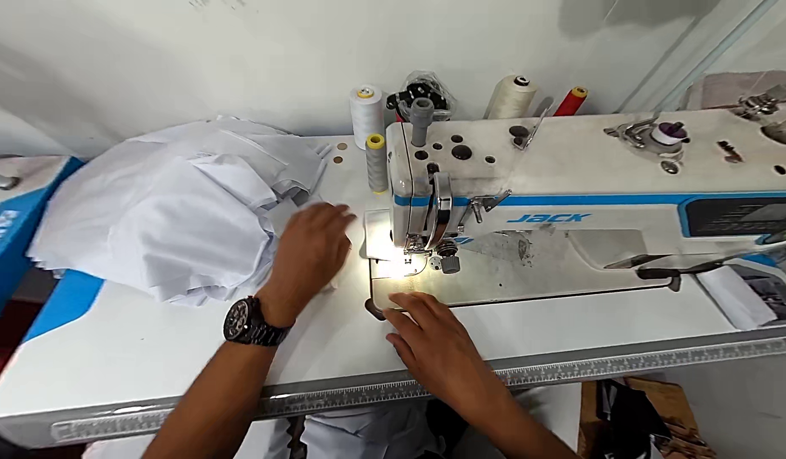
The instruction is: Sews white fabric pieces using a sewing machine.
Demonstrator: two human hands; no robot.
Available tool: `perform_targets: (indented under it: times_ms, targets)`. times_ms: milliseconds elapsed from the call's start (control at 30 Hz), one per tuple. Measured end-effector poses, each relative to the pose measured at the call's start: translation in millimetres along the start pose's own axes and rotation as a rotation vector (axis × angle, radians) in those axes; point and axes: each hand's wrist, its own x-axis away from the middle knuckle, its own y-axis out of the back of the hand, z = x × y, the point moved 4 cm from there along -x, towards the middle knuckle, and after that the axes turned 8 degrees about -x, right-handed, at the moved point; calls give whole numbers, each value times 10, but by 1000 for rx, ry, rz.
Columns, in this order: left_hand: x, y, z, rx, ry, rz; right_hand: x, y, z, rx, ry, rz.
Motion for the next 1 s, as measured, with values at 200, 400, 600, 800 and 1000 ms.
perform_targets:
  times_ms: [200,400,600,800,1000]
  targets:
    - [376,42,276,-97,321,201,-1165,-348,191,-16,-405,232]
    - [1221,-115,-224,128,330,114,-1183,-631,323,-220,-213,327]
    - [1936,497,-60,599,553,-138,-87,-514,497,-55,41,223]
    - [2873,439,-169,781,374,331,1213,825,-734,169,-357,76]
    - [3252,-640,-935,370,318,484,1190,1624,-1282,311,-390,-147]
